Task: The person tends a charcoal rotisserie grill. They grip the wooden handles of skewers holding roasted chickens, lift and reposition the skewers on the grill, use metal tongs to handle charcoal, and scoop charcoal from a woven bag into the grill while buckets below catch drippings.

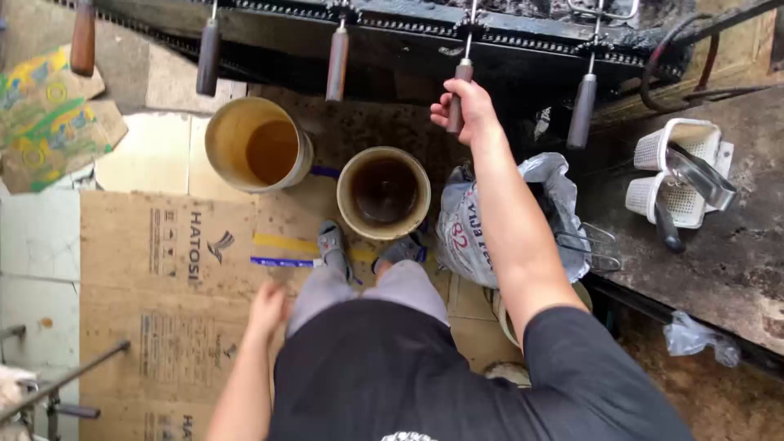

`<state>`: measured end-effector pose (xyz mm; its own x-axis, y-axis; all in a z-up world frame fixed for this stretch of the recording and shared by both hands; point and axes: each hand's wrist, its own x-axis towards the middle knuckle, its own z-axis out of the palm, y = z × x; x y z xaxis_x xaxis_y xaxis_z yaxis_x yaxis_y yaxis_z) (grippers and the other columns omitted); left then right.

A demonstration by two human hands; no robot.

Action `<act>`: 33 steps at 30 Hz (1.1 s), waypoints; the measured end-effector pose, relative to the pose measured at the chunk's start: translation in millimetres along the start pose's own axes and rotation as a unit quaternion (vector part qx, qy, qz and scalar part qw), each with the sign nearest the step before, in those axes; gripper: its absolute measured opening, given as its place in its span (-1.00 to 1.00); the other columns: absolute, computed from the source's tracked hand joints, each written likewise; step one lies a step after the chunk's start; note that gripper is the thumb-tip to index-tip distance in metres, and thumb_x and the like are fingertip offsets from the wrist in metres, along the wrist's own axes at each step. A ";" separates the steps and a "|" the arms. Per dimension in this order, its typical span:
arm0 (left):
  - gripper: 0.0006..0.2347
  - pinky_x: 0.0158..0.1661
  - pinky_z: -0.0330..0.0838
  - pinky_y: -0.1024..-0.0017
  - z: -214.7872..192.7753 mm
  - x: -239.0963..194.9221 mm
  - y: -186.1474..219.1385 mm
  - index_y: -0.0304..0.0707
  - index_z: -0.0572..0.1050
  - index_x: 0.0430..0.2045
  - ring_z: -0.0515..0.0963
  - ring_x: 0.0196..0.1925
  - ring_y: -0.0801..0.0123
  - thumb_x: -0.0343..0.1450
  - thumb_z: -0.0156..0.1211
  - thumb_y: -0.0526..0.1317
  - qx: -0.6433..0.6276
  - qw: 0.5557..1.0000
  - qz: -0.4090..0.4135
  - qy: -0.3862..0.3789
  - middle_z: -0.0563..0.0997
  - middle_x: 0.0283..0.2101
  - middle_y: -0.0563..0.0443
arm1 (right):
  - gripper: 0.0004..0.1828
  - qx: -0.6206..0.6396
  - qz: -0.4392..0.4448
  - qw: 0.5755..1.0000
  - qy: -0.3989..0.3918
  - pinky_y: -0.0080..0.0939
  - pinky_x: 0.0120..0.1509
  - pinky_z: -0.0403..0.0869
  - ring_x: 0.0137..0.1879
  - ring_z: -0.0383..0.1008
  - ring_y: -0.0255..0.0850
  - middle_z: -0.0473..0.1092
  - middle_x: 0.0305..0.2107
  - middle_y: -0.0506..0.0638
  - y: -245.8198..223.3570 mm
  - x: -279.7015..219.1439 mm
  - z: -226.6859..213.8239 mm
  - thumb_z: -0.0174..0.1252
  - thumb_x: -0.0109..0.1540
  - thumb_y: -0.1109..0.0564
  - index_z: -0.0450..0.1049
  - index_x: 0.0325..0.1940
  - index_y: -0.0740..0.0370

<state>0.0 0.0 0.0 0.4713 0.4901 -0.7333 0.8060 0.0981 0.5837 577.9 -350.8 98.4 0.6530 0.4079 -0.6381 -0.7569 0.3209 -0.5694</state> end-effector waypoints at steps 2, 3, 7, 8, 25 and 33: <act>-0.82 -0.61 0.34 0.36 -22.4 -16.4 -43.4 -0.39 0.45 -0.16 0.43 -0.61 0.35 0.48 0.09 -0.23 -0.033 0.999 0.022 0.021 0.44 -0.54 -0.05 | -0.80 0.039 0.027 0.997 -0.053 -0.06 -0.28 0.58 -0.43 0.51 -0.12 0.42 -0.55 -0.03 -9.8 33.3 -6.4 0.25 0.24 0.07 0.35 -0.27 0.12; -0.83 -0.61 0.34 0.35 -32.8 -43.4 -56.6 -0.26 0.45 -0.12 0.47 -0.60 0.33 0.47 0.08 -0.23 -0.069 0.993 -0.075 0.066 0.49 -0.51 -0.04 | -0.77 0.036 0.027 0.997 -0.057 -0.18 -0.41 0.44 -0.52 0.38 -0.24 0.36 -0.57 -0.09 -7.9 35.1 -7.3 0.30 0.27 0.08 0.33 -0.31 0.08; -0.81 -0.58 0.33 0.34 -70.8 -101.2 -133.5 -0.29 0.48 -0.08 0.47 -0.57 0.30 0.50 0.10 -0.20 -0.059 0.969 -0.207 0.120 0.54 -0.45 -0.09 | -0.71 -0.039 -0.113 0.991 -0.057 -0.29 -0.55 0.25 -0.60 0.21 -0.39 0.26 -0.59 -0.15 -3.3 -34.8 39.9 0.30 0.27 0.21 0.27 -0.34 0.07; -0.81 -0.58 0.33 0.34 -79.8 -104.2 -141.2 -0.29 0.48 -0.08 0.47 -0.57 0.30 0.50 0.10 -0.20 -0.059 0.970 -0.204 0.120 0.54 -0.45 -0.09 | -0.71 -0.038 -0.115 0.991 -0.057 -0.29 -0.55 0.25 -0.60 0.21 -0.39 0.26 -0.59 -0.15 10.5 -61.1 60.2 0.30 0.27 0.21 0.27 -0.34 0.07; -0.70 -0.49 0.41 0.51 15.0 -46.3 116.2 -0.17 0.45 0.06 0.52 -0.48 0.48 0.44 0.13 -0.18 0.080 0.924 0.062 -0.368 0.59 -0.28 0.07 | -0.79 -0.213 -0.270 0.934 0.097 -0.32 -0.61 0.26 -0.70 0.28 -0.36 0.30 -0.76 -0.11 348.0 -386.7 112.3 0.15 0.22 0.24 0.25 -0.44 0.18; -0.62 -0.38 0.47 0.47 72.2 -110.4 152.6 -0.13 0.48 0.01 0.59 -0.37 0.51 0.50 0.03 0.12 0.039 0.860 0.009 -0.508 0.57 -0.25 0.12 | -0.81 -0.185 -0.281 0.935 0.111 -0.35 -0.56 0.24 -0.63 0.25 -0.41 0.28 -0.67 -0.15 344.5 -385.3 130.9 0.17 0.21 0.25 0.27 -0.39 0.17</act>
<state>96.8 -101.6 144.8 0.5219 -0.5230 -0.6739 0.7979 0.0199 0.6025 62.0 -285.5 216.0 0.9653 0.0634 -0.2532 -0.2585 0.0962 -0.9612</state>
